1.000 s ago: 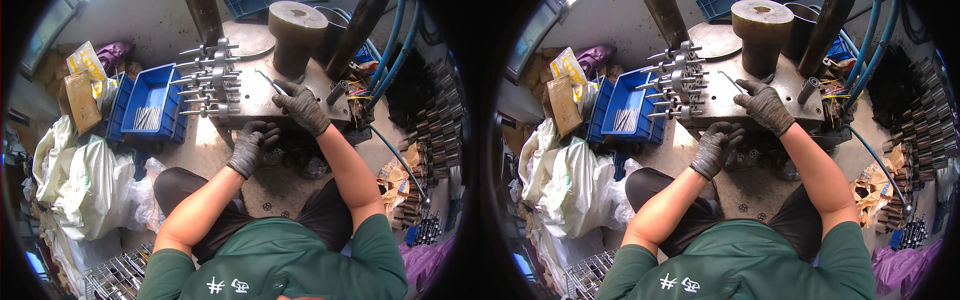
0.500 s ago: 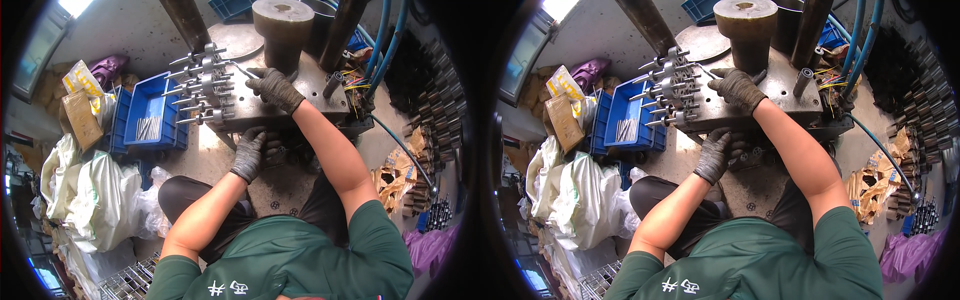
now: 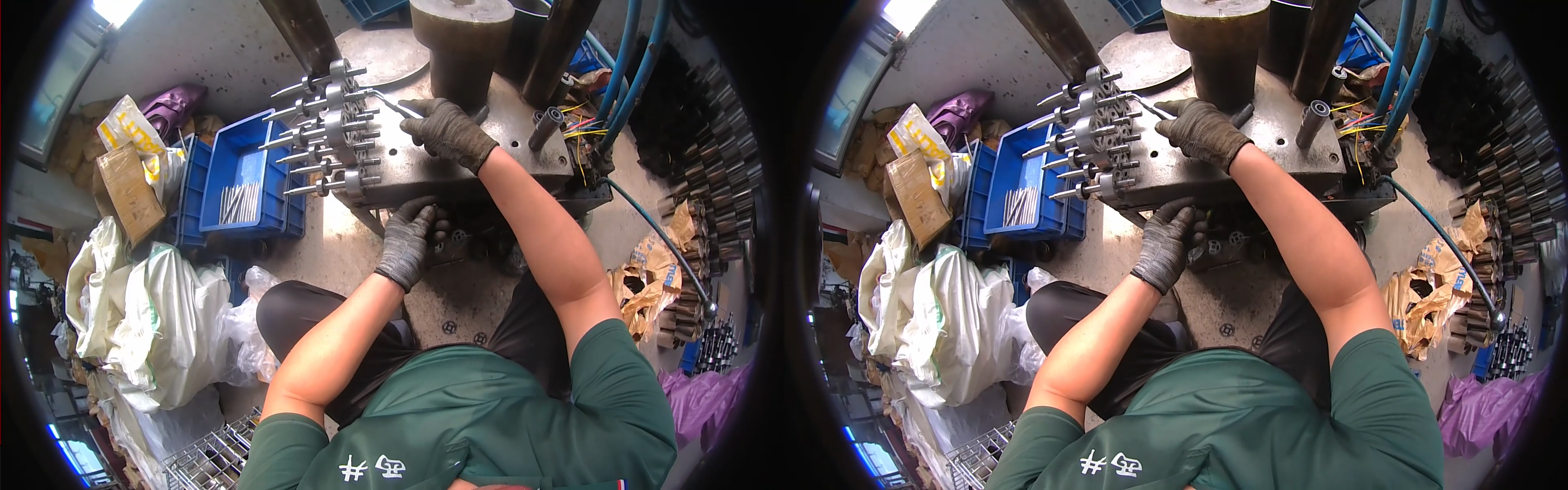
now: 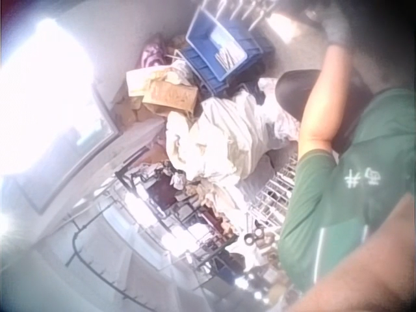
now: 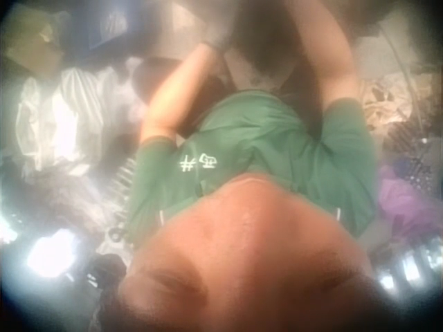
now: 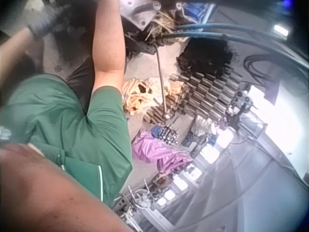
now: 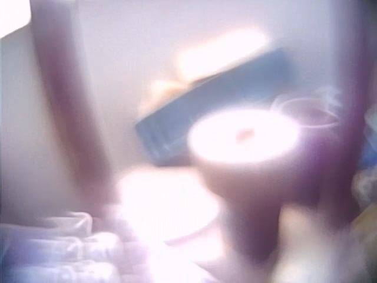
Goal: The person places metal components into a pressing machine, operates the lever to press them, and سپس removes and places the finished parts into a crate.
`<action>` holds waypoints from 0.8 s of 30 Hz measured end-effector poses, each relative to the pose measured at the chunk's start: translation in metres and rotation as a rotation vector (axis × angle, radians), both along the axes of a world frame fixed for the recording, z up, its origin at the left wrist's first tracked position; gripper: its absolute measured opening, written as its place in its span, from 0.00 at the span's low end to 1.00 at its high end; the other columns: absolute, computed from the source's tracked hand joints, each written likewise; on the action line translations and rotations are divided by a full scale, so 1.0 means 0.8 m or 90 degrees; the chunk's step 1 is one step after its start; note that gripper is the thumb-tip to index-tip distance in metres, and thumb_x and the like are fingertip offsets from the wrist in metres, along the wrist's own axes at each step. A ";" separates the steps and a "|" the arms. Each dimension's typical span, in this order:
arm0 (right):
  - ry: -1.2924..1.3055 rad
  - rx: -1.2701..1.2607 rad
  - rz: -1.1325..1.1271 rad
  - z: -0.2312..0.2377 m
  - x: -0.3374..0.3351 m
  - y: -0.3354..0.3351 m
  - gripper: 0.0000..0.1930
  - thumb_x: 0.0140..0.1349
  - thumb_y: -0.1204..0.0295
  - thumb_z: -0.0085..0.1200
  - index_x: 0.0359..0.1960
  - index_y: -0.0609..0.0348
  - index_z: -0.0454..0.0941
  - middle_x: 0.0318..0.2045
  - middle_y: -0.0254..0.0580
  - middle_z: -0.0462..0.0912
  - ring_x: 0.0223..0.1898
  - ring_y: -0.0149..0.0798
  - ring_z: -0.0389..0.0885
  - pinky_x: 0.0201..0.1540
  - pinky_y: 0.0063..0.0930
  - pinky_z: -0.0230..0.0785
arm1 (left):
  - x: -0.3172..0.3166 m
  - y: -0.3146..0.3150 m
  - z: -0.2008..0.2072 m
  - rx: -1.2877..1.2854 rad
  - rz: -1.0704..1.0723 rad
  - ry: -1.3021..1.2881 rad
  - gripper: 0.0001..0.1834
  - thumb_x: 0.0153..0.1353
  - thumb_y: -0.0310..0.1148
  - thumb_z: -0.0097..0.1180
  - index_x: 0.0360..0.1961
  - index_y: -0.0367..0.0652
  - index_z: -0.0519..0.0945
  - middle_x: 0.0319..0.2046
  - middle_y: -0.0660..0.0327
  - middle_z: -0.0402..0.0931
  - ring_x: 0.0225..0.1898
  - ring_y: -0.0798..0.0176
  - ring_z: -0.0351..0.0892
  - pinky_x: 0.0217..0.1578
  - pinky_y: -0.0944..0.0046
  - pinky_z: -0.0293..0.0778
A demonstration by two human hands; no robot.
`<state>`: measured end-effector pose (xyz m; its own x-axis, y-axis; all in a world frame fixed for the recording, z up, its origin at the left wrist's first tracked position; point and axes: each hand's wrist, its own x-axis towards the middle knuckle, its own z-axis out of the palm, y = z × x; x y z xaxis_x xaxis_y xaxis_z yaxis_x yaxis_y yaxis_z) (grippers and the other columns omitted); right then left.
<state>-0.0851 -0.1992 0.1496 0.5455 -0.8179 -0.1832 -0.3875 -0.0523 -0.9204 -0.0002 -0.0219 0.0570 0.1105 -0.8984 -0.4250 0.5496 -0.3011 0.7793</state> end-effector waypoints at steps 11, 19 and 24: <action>0.081 -0.234 -0.003 -0.011 0.005 0.000 0.30 0.60 0.57 0.53 0.62 0.58 0.79 0.35 0.50 0.89 0.30 0.40 0.87 0.47 0.32 0.80 | 0.002 -0.001 0.009 0.037 -0.034 -0.044 0.12 0.74 0.31 0.56 0.55 0.40 0.76 0.39 0.59 0.83 0.32 0.68 0.81 0.32 0.69 0.79; -0.225 0.282 0.037 0.027 0.009 0.047 0.27 0.67 0.62 0.59 0.64 0.61 0.73 0.30 0.37 0.80 0.24 0.31 0.81 0.23 0.23 0.71 | 0.007 -0.001 0.001 0.012 -0.001 -0.036 0.10 0.74 0.30 0.55 0.53 0.43 0.78 0.37 0.61 0.83 0.32 0.70 0.80 0.31 0.70 0.78; -0.244 0.277 0.027 0.011 0.007 0.037 0.23 0.68 0.63 0.58 0.59 0.63 0.75 0.30 0.38 0.81 0.22 0.30 0.79 0.22 0.22 0.70 | 0.006 -0.005 0.013 0.021 -0.019 -0.060 0.11 0.74 0.31 0.55 0.54 0.42 0.77 0.36 0.62 0.82 0.31 0.70 0.79 0.30 0.71 0.77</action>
<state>-0.0799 -0.1697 0.1588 0.6697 -0.6875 -0.2807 -0.0280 0.3543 -0.9347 0.0042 -0.0255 0.0671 0.1247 -0.8873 -0.4439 0.4648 -0.3430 0.8163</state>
